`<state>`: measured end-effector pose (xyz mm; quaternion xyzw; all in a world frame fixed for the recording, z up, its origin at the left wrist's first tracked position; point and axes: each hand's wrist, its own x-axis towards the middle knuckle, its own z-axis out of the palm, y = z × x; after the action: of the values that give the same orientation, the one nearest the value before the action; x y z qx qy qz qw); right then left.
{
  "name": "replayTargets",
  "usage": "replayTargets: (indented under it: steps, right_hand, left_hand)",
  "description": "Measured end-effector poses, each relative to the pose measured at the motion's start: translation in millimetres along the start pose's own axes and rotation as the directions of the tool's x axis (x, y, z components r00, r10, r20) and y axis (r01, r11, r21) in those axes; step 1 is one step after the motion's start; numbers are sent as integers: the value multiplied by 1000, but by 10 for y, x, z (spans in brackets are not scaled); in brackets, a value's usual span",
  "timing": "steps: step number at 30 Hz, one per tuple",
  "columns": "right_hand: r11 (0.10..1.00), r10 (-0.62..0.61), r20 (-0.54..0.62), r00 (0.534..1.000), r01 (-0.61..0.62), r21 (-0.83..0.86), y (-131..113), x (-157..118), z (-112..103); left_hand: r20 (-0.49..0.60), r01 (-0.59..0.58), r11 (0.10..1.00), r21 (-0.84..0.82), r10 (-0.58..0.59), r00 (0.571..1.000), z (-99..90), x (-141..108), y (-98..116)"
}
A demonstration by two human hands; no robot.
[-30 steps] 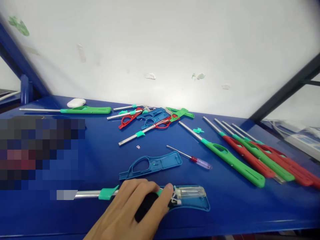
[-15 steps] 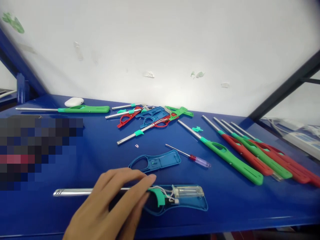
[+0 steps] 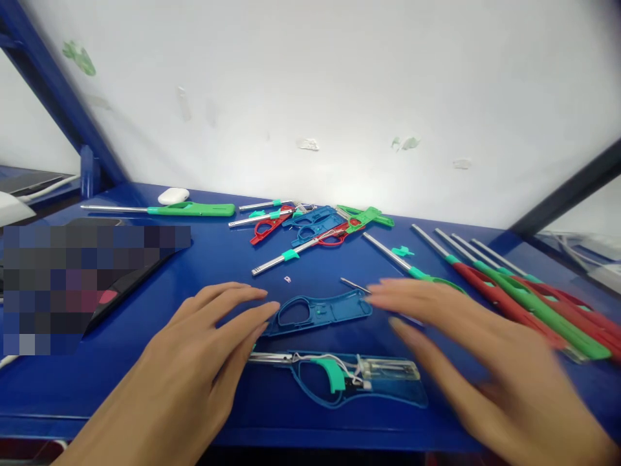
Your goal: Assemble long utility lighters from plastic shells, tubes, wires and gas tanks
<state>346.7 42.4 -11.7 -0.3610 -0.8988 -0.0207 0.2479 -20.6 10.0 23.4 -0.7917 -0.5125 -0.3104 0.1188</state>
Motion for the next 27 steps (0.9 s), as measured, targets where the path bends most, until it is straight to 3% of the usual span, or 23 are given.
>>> replayTargets:
  steps: [3, 7, 13, 17, 19, 21, 23, 27]
  right_hand:
    - [990, -131, 173, 976, 139, -35, -34, 711, -171]
    - [944, -250, 303, 919, 301, -134, -52, 989, -146]
    - [948, -254, 262, 931, 293, -122, -130, 1007, -203]
    - [994, -105, 116, 988, 103, 20, -224, 957, -368]
    - [992, -33, 63, 997, 25, 121, -280, 876, -425]
    - [988, 4, 41, 999, -10, 154, -328, 760, -437]
    - [993, 26, 36, 999, -30, 114, -354, 622, -406]
    - [998, 51, 20, 999, -51, 20, -344, 368, -289]
  left_hand:
    - [56, -58, 997, 51, 56, 997, 31, 44, 8]
    - [97, -104, 992, 72, 97, 991, 56, 80, 36]
    - [56, -110, 991, 70, 107, 993, 49, 169, 26]
    - [-100, -8, 1000, -27, 5, 995, -32, 129, 72]
    - [-116, 0, 997, -72, -8, 993, -76, 46, 90]
    - [-3, -92, 989, -117, 92, 996, -96, -54, 79]
    - [27, -144, 977, -156, 150, 988, -85, -138, 44]
    - [167, -127, 974, -189, 159, 973, -16, -207, -16]
